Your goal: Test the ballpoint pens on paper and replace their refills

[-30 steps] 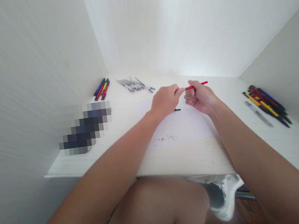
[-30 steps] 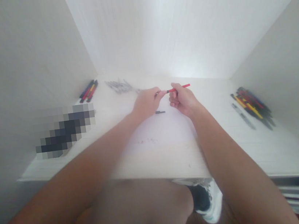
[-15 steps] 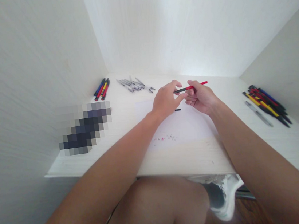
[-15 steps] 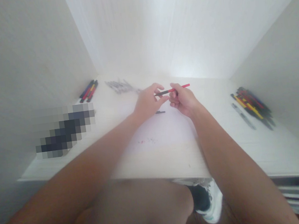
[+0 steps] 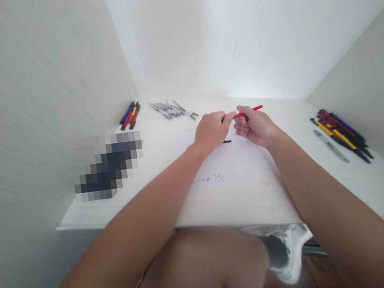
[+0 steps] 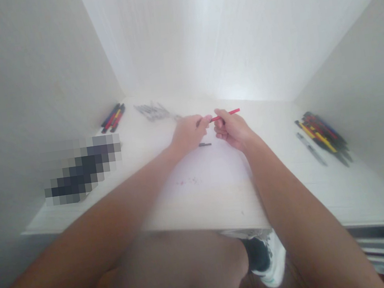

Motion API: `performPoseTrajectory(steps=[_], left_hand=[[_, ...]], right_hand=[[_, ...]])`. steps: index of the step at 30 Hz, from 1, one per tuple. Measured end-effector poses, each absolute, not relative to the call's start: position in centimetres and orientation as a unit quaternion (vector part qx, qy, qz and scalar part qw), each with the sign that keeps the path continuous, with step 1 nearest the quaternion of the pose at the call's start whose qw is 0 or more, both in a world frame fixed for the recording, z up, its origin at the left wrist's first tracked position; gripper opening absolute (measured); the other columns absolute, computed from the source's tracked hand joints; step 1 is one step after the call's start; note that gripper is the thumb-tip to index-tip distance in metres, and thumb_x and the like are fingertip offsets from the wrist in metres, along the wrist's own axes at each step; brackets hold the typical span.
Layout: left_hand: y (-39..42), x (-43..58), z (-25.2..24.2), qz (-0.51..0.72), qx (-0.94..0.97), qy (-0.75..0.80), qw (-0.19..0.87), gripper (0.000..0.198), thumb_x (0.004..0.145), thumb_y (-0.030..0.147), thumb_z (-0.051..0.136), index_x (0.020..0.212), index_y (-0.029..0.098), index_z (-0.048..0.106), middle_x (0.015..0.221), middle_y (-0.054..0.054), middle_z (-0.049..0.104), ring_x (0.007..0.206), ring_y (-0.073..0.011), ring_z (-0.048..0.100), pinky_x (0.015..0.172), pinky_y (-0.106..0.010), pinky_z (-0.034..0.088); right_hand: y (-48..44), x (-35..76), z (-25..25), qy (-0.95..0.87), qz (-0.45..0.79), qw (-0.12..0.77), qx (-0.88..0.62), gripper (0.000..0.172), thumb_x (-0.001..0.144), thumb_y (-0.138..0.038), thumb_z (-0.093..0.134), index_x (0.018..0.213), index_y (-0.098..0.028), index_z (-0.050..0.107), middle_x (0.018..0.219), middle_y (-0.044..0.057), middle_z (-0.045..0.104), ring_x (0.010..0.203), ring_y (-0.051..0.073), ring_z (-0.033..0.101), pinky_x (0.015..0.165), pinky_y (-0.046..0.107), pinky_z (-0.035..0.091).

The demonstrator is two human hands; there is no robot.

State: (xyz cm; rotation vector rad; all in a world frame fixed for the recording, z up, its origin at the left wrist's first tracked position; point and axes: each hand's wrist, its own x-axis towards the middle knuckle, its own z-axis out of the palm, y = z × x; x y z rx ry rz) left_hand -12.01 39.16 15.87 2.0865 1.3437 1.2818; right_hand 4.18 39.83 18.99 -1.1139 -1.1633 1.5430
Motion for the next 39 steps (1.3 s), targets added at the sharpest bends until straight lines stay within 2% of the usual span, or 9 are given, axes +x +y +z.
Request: performPoseTrajectory(steps=[7,11,17,20,23,29,32,36,39], left_hand=[[39.4,-12.12,15.31,0.511,0.734,0.416,0.166,0.02,0.085,0.033,0.08,0.094,0.02,0.068,0.095,-0.003,0.074,0.077,-0.0161,0.065,0.074,-0.03,0.048],[39.46,-12.16,15.4,0.508,0.734,0.428,0.143,0.009,0.087,0.024,0.076,0.086,0.02,0.068,0.088,-0.002,0.073,0.08,-0.0171,0.064,0.075,-0.031,0.047],[39.43,-12.15,15.59,0.47,0.743,0.443,0.176,0.047,0.105,0.046,0.049,0.07,0.019,0.067,0.073,-0.004,0.07,0.071,-0.0178,0.063,0.071,-0.033,0.046],[39.59,-12.18,15.36,0.51,0.728,0.415,0.195,0.029,0.094,0.047,0.069,0.085,0.02,0.073,0.084,-0.003,0.074,0.078,-0.0178,0.067,0.073,-0.032,0.048],[39.87,-12.23,15.04,0.536,0.708,0.4,0.225,0.029,0.077,0.033,0.087,0.098,0.021,0.072,0.093,-0.001,0.076,0.078,-0.0153,0.068,0.073,-0.029,0.05],[39.91,-12.31,15.05,0.558,0.698,0.392,0.22,0.013,0.079,0.016,0.081,0.087,0.021,0.071,0.083,0.003,0.075,0.074,-0.0124,0.066,0.071,-0.027,0.049],[39.74,-12.33,15.23,0.562,0.697,0.386,0.223,0.008,0.084,0.024,0.079,0.083,0.021,0.072,0.079,0.003,0.074,0.07,-0.0122,0.063,0.068,-0.027,0.047],[39.71,-12.24,15.17,0.533,0.705,0.411,0.222,0.039,0.097,0.046,0.065,0.068,0.02,0.067,0.067,0.0,0.068,0.064,-0.0135,0.059,0.066,-0.03,0.044],[39.8,-12.21,14.95,0.531,0.696,0.42,0.238,0.029,0.092,0.05,0.07,0.086,0.021,0.073,0.079,-0.001,0.073,0.067,-0.0139,0.062,0.069,-0.03,0.047]], right_hand=[[39.69,4.0,19.05,-0.457,0.612,0.457,-0.456,0.056,0.102,-0.028,0.053,0.048,-0.019,0.039,0.051,-0.003,0.025,0.049,0.011,0.023,0.047,0.026,0.03],[39.75,4.05,19.01,-0.465,0.621,0.443,-0.45,0.057,0.102,-0.029,0.052,0.048,-0.019,0.039,0.051,-0.004,0.021,0.048,0.01,0.021,0.046,0.026,0.029],[39.73,4.1,19.15,-0.469,0.627,0.438,-0.441,0.056,0.103,-0.028,0.051,0.049,-0.019,0.039,0.052,-0.004,0.02,0.049,0.01,0.023,0.047,0.025,0.03],[39.77,4.11,19.13,-0.458,0.623,0.452,-0.445,0.056,0.102,-0.028,0.051,0.05,-0.02,0.036,0.051,-0.004,0.022,0.048,0.01,0.021,0.046,0.026,0.031],[39.87,4.24,19.02,-0.457,0.615,0.463,-0.445,0.055,0.101,-0.028,0.053,0.05,-0.02,0.036,0.051,-0.004,0.022,0.048,0.011,0.023,0.047,0.026,0.032],[39.9,4.44,18.94,-0.462,0.629,0.452,-0.432,0.054,0.099,-0.028,0.053,0.048,-0.019,0.038,0.051,-0.005,0.019,0.048,0.011,0.022,0.047,0.026,0.031],[40.0,4.52,18.92,-0.461,0.632,0.454,-0.426,0.053,0.098,-0.028,0.055,0.048,-0.019,0.038,0.051,-0.005,0.018,0.049,0.011,0.022,0.047,0.025,0.03],[40.17,4.63,18.9,-0.459,0.631,0.451,-0.433,0.054,0.098,-0.028,0.053,0.048,-0.02,0.036,0.051,-0.005,0.017,0.049,0.011,0.022,0.046,0.025,0.03],[40.17,4.59,18.9,-0.459,0.629,0.452,-0.435,0.052,0.097,-0.028,0.054,0.049,-0.02,0.036,0.052,-0.005,0.018,0.048,0.011,0.022,0.047,0.026,0.031]])
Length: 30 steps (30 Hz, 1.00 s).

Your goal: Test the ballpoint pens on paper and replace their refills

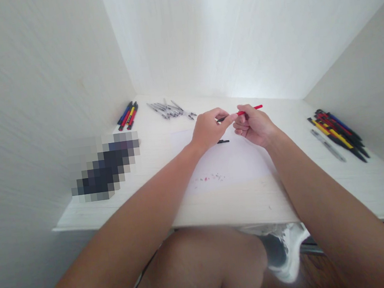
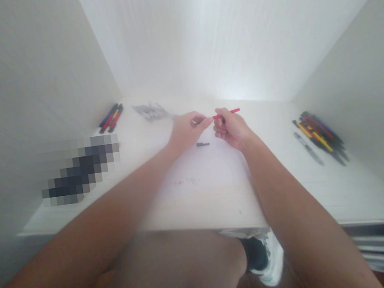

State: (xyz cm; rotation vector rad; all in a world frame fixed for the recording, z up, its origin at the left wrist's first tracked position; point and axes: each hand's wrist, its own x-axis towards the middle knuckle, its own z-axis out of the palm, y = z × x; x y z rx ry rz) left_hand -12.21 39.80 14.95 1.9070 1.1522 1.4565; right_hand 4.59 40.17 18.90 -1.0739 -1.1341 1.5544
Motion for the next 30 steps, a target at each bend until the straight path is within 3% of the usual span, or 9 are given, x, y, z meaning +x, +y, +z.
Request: performPoseTrajectory(steps=[3,7,11,13,16,19,22,25,30], left_hand=[[39.83,-12.27,14.85,0.534,0.691,0.422,0.243,0.034,0.08,0.04,0.084,0.107,0.024,0.072,0.092,0.0,0.075,0.07,-0.0136,0.064,0.07,-0.029,0.049],[39.76,-12.32,15.1,0.535,0.706,0.418,0.202,0.011,0.085,0.029,0.078,0.087,0.023,0.07,0.087,0.001,0.074,0.072,-0.0139,0.063,0.072,-0.028,0.049],[39.87,-12.2,15.14,0.494,0.721,0.445,0.193,0.048,0.102,0.052,0.053,0.067,0.021,0.064,0.069,-0.002,0.067,0.069,-0.0165,0.061,0.069,-0.032,0.045],[39.97,-12.13,14.96,0.484,0.719,0.453,0.209,0.057,0.105,0.057,0.043,0.066,0.021,0.063,0.065,-0.003,0.065,0.067,-0.0168,0.061,0.068,-0.032,0.044],[40.01,-12.11,14.67,0.512,0.7,0.443,0.226,0.035,0.094,0.056,0.065,0.087,0.022,0.069,0.076,0.0,0.07,0.069,-0.0156,0.062,0.067,-0.029,0.045],[39.89,-12.19,14.69,0.53,0.698,0.426,0.224,0.028,0.083,0.039,0.082,0.101,0.023,0.068,0.085,0.001,0.073,0.071,-0.0141,0.064,0.069,-0.028,0.048],[39.71,-12.24,14.95,0.541,0.7,0.415,0.211,0.015,0.085,0.029,0.079,0.094,0.023,0.068,0.085,0.001,0.073,0.072,-0.0135,0.064,0.071,-0.028,0.049],[39.65,-12.16,15.12,0.548,0.7,0.408,0.209,0.012,0.089,0.031,0.076,0.087,0.022,0.067,0.081,0.002,0.073,0.068,-0.0128,0.061,0.07,-0.028,0.048],[39.74,-12.07,15.09,0.53,0.701,0.431,0.205,0.034,0.099,0.045,0.061,0.074,0.021,0.064,0.07,0.0,0.07,0.065,-0.014,0.06,0.068,-0.029,0.045]], right_hand=[[40.08,4.5,18.9,-0.457,0.619,0.46,-0.442,0.051,0.095,-0.029,0.057,0.051,-0.021,0.034,0.051,-0.005,0.019,0.047,0.011,0.022,0.047,0.026,0.032],[40.04,4.52,18.86,-0.461,0.628,0.45,-0.436,0.049,0.093,-0.03,0.059,0.053,-0.021,0.033,0.051,-0.005,0.019,0.048,0.011,0.022,0.047,0.026,0.032],[40.11,4.55,18.81,-0.459,0.632,0.446,-0.437,0.049,0.092,-0.031,0.06,0.053,-0.021,0.033,0.051,-0.005,0.019,0.048,0.01,0.023,0.046,0.026,0.031],[40.06,4.46,18.86,-0.456,0.633,0.445,-0.44,0.049,0.093,-0.031,0.059,0.053,-0.021,0.033,0.05,-0.005,0.019,0.048,0.01,0.023,0.046,0.026,0.031],[39.94,4.3,18.98,-0.449,0.628,0.454,-0.444,0.049,0.094,-0.028,0.056,0.052,-0.021,0.033,0.05,-0.005,0.02,0.047,0.01,0.021,0.046,0.026,0.031],[39.98,4.34,18.96,-0.45,0.622,0.461,-0.445,0.049,0.094,-0.027,0.055,0.052,-0.021,0.033,0.05,-0.004,0.021,0.047,0.01,0.021,0.045,0.026,0.03],[40.19,4.55,18.78,-0.456,0.63,0.456,-0.432,0.048,0.092,-0.029,0.059,0.053,-0.021,0.033,0.05,-0.005,0.021,0.047,0.01,0.022,0.045,0.026,0.031],[40.34,4.69,18.68,-0.451,0.637,0.454,-0.43,0.047,0.092,-0.029,0.058,0.053,-0.021,0.034,0.051,-0.005,0.018,0.047,0.01,0.021,0.045,0.026,0.031],[40.24,4.63,18.87,-0.437,0.64,0.46,-0.434,0.046,0.091,-0.027,0.058,0.053,-0.021,0.033,0.052,-0.005,0.018,0.048,0.01,0.02,0.045,0.026,0.03]])
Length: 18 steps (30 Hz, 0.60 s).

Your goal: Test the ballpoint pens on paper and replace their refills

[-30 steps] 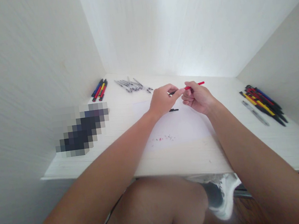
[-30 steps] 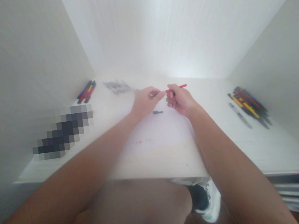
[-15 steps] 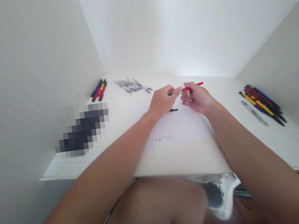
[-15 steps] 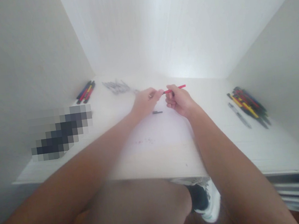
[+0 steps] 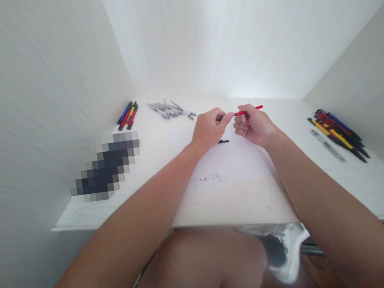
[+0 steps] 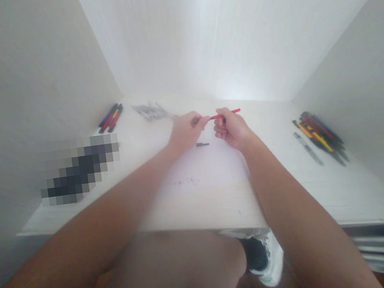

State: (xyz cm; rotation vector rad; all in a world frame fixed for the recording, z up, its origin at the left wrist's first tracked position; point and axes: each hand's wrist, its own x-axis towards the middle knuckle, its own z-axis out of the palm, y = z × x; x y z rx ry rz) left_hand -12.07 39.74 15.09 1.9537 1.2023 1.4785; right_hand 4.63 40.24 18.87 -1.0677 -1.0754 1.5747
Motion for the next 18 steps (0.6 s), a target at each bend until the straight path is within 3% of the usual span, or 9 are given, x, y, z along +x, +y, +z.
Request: performPoseTrajectory(steps=[3,9,14,18], left_hand=[[39.69,-12.19,15.19,0.521,0.696,0.443,0.219,0.05,0.105,0.052,0.046,0.067,0.021,0.059,0.063,-0.001,0.065,0.064,-0.0152,0.061,0.066,-0.03,0.044],[39.55,-12.3,15.39,0.54,0.675,0.457,0.211,0.045,0.104,0.046,0.051,0.066,0.022,0.055,0.063,0.0,0.064,0.062,-0.0151,0.061,0.065,-0.031,0.044],[39.87,-12.26,15.38,0.564,0.635,0.461,0.258,0.031,0.101,0.04,0.056,0.076,0.023,0.057,0.065,0.002,0.066,0.064,-0.0133,0.065,0.066,-0.027,0.049],[40.13,-12.3,15.53,0.573,0.593,0.473,0.311,0.023,0.1,0.036,0.058,0.082,0.022,0.06,0.066,0.002,0.068,0.058,-0.0124,0.065,0.058,-0.026,0.05]], right_hand=[[40.15,4.62,18.98,-0.432,0.644,0.46,-0.431,0.045,0.09,-0.028,0.059,0.055,-0.021,0.033,0.052,-0.006,0.018,0.048,0.01,0.019,0.045,0.026,0.03],[40.05,4.61,19.13,-0.415,0.654,0.453,-0.442,0.042,0.093,-0.029,0.057,0.057,-0.021,0.038,0.051,-0.006,0.022,0.047,0.01,0.022,0.045,0.025,0.032],[40.41,4.76,19.1,-0.379,0.656,0.464,-0.458,0.031,0.097,-0.035,0.05,0.073,-0.018,0.059,0.053,-0.003,0.046,0.043,0.01,0.033,0.046,0.025,0.036],[40.67,4.89,19.14,-0.365,0.653,0.478,-0.461,0.032,0.098,-0.04,0.047,0.083,-0.018,0.063,0.064,0.003,0.063,0.043,0.01,0.041,0.048,0.025,0.04]])
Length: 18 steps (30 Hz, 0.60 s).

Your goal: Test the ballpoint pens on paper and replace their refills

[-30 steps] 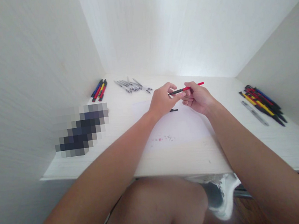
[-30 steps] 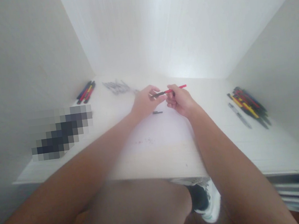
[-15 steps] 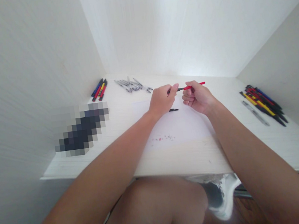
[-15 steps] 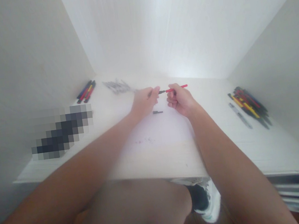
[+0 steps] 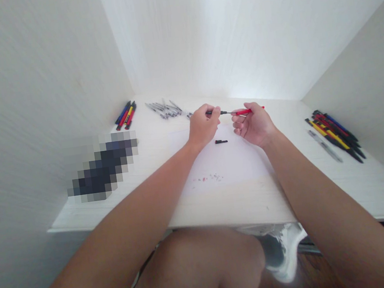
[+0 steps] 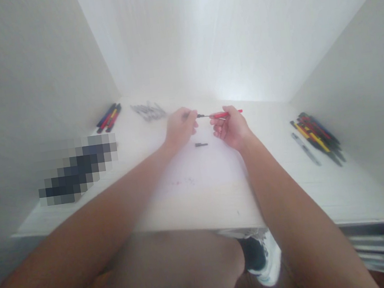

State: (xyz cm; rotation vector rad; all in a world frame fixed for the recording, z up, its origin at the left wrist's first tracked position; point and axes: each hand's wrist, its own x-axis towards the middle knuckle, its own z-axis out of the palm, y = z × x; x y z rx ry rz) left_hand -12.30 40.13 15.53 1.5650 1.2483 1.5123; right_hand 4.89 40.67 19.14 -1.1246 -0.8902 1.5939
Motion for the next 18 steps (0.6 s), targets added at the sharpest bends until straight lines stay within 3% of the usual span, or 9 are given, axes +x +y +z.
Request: performPoseTrajectory(steps=[6,18], left_hand=[[40.24,-12.5,16.3,0.579,0.514,0.505,0.382,0.017,0.097,0.028,0.059,0.082,0.021,0.06,0.07,-0.001,0.07,0.05,-0.0115,0.06,0.051,-0.026,0.049],[40.59,-12.71,16.34,0.578,0.448,0.513,0.449,0.01,0.096,0.021,0.056,0.086,0.021,0.058,0.08,-0.003,0.072,0.057,-0.0114,0.064,0.054,-0.024,0.054]], right_hand=[[40.76,5.03,19.11,-0.342,0.645,0.51,-0.455,0.03,0.098,-0.038,0.046,0.082,-0.018,0.062,0.069,0.004,0.065,0.046,0.01,0.047,0.049,0.023,0.041],[40.7,5.1,19.39,-0.305,0.65,0.532,-0.449,0.025,0.097,-0.033,0.047,0.082,-0.018,0.06,0.063,0.001,0.059,0.046,0.01,0.047,0.046,0.022,0.04]])
